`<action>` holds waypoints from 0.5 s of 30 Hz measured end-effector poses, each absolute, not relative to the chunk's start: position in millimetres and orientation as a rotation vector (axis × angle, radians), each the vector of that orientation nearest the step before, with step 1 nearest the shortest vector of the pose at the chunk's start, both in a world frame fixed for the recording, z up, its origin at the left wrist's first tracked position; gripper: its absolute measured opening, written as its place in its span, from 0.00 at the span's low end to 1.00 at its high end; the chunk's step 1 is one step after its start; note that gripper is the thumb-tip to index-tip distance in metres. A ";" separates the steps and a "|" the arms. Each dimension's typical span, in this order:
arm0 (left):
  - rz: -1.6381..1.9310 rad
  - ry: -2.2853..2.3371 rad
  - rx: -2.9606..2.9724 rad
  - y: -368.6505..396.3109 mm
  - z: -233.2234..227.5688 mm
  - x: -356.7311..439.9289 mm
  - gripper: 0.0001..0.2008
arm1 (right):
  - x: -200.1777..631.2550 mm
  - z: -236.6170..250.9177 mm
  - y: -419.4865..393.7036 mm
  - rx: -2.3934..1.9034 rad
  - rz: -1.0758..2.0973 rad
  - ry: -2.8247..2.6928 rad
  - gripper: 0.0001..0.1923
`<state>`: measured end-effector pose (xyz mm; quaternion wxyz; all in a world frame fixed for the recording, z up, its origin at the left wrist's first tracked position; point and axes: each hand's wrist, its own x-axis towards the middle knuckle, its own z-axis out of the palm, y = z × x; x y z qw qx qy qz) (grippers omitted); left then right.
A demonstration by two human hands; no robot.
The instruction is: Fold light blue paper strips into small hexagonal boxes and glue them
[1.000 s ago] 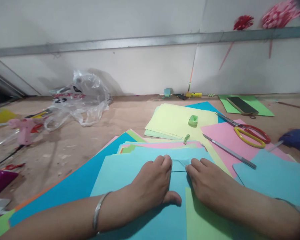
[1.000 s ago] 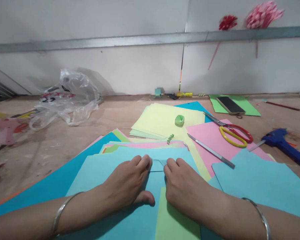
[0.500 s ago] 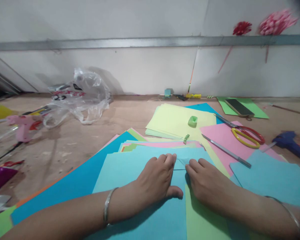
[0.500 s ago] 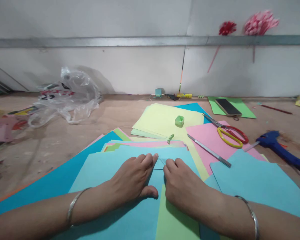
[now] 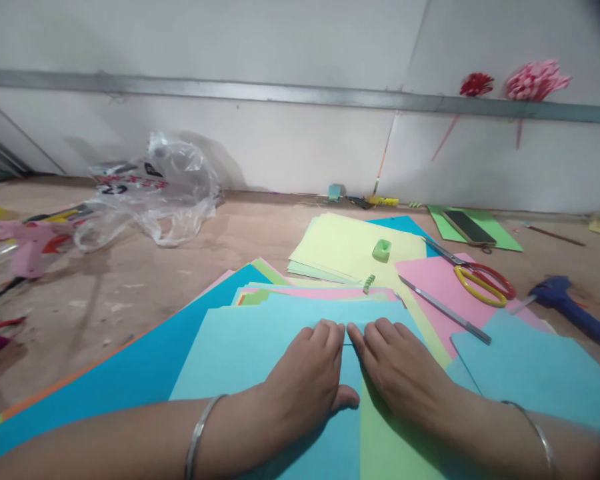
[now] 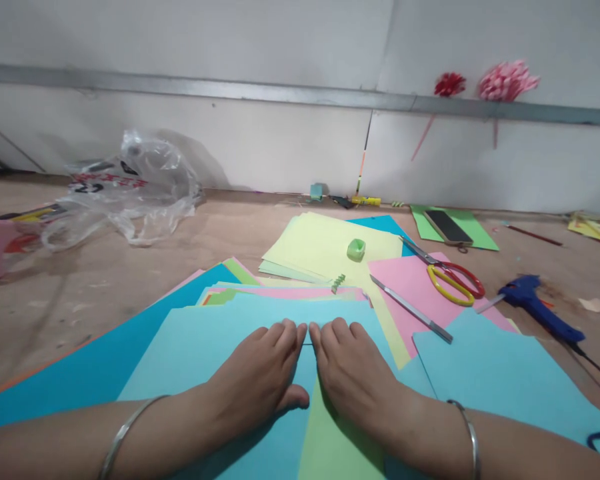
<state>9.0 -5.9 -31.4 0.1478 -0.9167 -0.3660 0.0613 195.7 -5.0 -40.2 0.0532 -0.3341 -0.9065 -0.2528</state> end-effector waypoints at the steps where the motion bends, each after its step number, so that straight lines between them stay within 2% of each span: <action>1: 0.179 -1.053 -2.637 -6.0 -31.2 9.0 0.35 | 195.4 -39.3 -3.1 -1.026 -0.756 -2.761 0.24; 7: 0.199 -1.088 -2.677 -4.8 -27.0 9.4 0.37 | 195.9 -35.4 -0.2 -1.131 -0.751 -2.807 0.26; 11: 0.243 -1.085 -2.688 -2.2 -24.9 10.2 0.36 | 194.8 -37.1 5.7 -1.097 -0.674 -2.833 0.23; 15: 0.287 -1.089 -2.693 -0.9 -23.9 11.1 0.35 | 195.5 -41.1 9.7 -1.052 -0.757 -2.807 0.21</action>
